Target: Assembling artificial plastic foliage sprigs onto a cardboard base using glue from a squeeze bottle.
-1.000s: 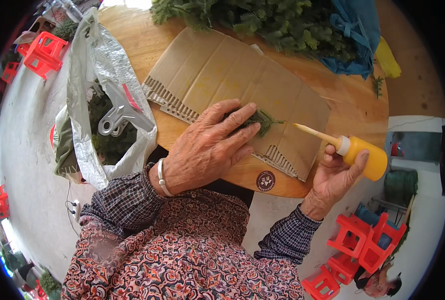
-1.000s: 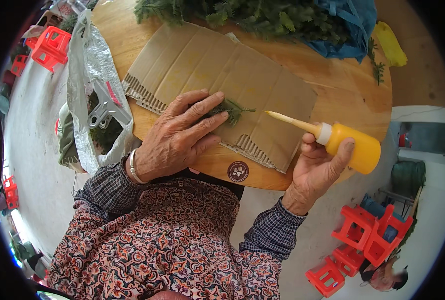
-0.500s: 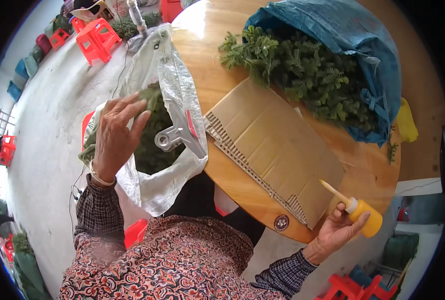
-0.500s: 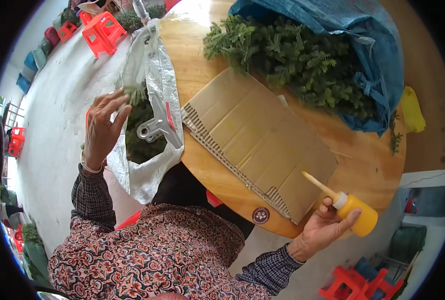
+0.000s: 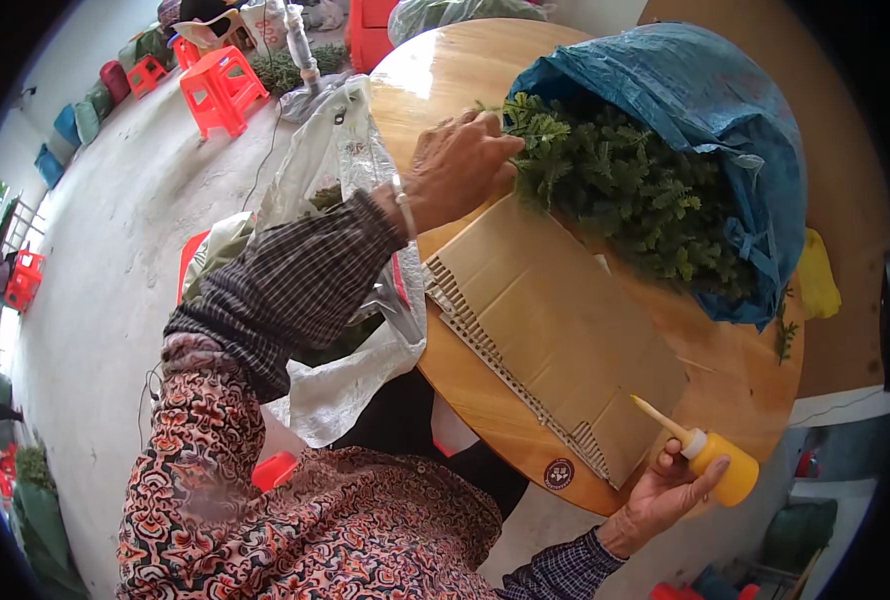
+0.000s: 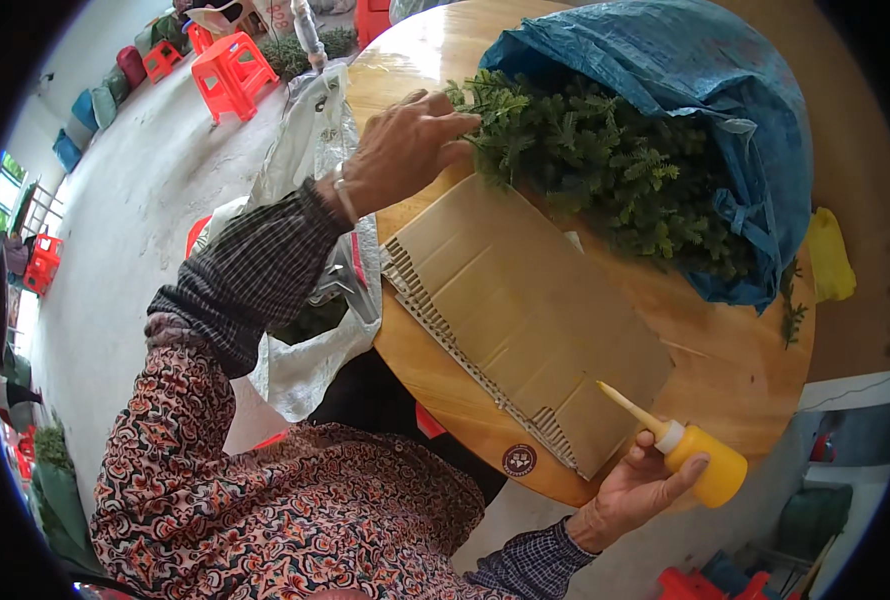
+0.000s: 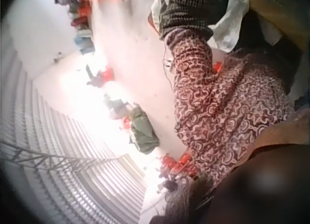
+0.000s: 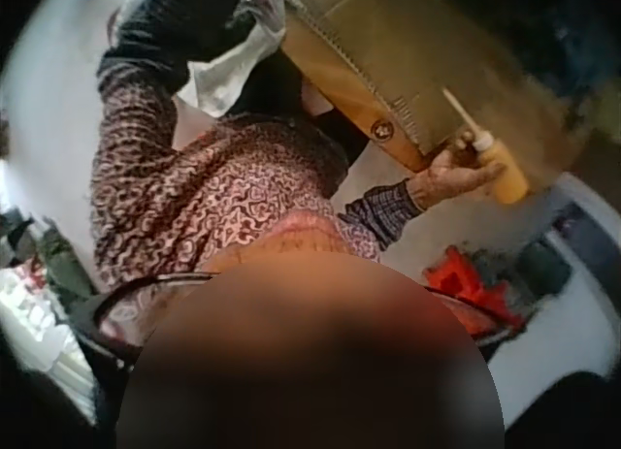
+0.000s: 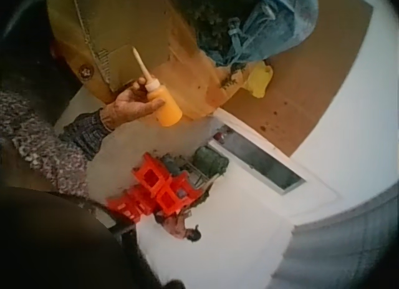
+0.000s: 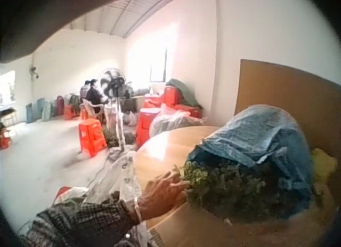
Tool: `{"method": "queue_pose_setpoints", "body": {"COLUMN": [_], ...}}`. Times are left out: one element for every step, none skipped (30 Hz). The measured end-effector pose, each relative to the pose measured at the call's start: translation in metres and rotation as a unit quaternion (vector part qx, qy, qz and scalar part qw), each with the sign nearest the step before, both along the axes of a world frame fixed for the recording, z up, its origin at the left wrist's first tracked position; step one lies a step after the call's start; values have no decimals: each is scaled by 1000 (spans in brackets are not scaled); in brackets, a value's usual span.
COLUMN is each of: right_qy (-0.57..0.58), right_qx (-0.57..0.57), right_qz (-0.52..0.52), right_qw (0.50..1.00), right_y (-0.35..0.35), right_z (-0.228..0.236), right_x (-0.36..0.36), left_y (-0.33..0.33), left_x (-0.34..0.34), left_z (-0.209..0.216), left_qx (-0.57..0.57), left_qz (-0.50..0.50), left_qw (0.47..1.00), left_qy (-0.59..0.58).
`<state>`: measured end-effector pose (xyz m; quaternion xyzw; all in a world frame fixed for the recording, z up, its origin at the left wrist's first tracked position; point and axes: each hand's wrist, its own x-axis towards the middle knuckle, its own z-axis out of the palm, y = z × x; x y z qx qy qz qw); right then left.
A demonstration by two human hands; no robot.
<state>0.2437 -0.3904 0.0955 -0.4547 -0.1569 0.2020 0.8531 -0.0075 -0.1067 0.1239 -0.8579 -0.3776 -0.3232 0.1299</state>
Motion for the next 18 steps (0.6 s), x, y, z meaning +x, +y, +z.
{"method": "queue_pose_setpoints", "body": {"right_qy": [1,3,4,6,8,10,13,16,18,19,19,21,22,22,23,25,27,29], "right_qx": [5,9,13,18,15,13,11,8,8,1,5,11,15,20,15,19,23,28], "right_qz": [4,9,15,21,21,18,17,17,21,16,22,30,35,41,37,44,51,59], "right_qw": [1000,1000,1000,1000,1000,1000,1000,1000,1000,1000,1000,999,999,999,999,999,998,997], "right_y": [-1,-1,-1,0,2,3,3,3,4,3,2,2,2,2,2,3,3,5], "right_z": [0,-1,-1,-2,-3,-4,-5,-6,-7,-10,-12,-14,-16,-18,-20,-21,-22,-23], "right_x": [2,3,4,5,7,10,12,14,17,20,23,25,26,26,27,29,30,31], "left_y": [4,7,9,9,9,3,-6,-16,-27,-38,-50,-63,-75,-87,-97,-108,-120,-132], "left_x": [5,9,13,16,14,15,11,8,7,9,12,15,18,21,26,31,38,44], "left_z": [-1,-1,-3,-6,-8,-1,9,17,19,15,9,2,-8,-18,-31,-43,-54,-62], "left_qx": [2,5,7,9,7,26,45,63,83,94,105,100,83,66,61,57,51,15], "left_qz": [8,18,28,39,38,-1,-36,-72,-103,-92,-81,-84,-82,-80,-74,-69,-72,-80], "left_qw": [1000,999,999,997,997,999,998,995,991,990,990,990,991,992,994,995,995,997], "left_qy": [15,30,45,60,62,41,19,-4,-27,-42,-57,-55,-64,-74,-56,-39,-40,-12]}}
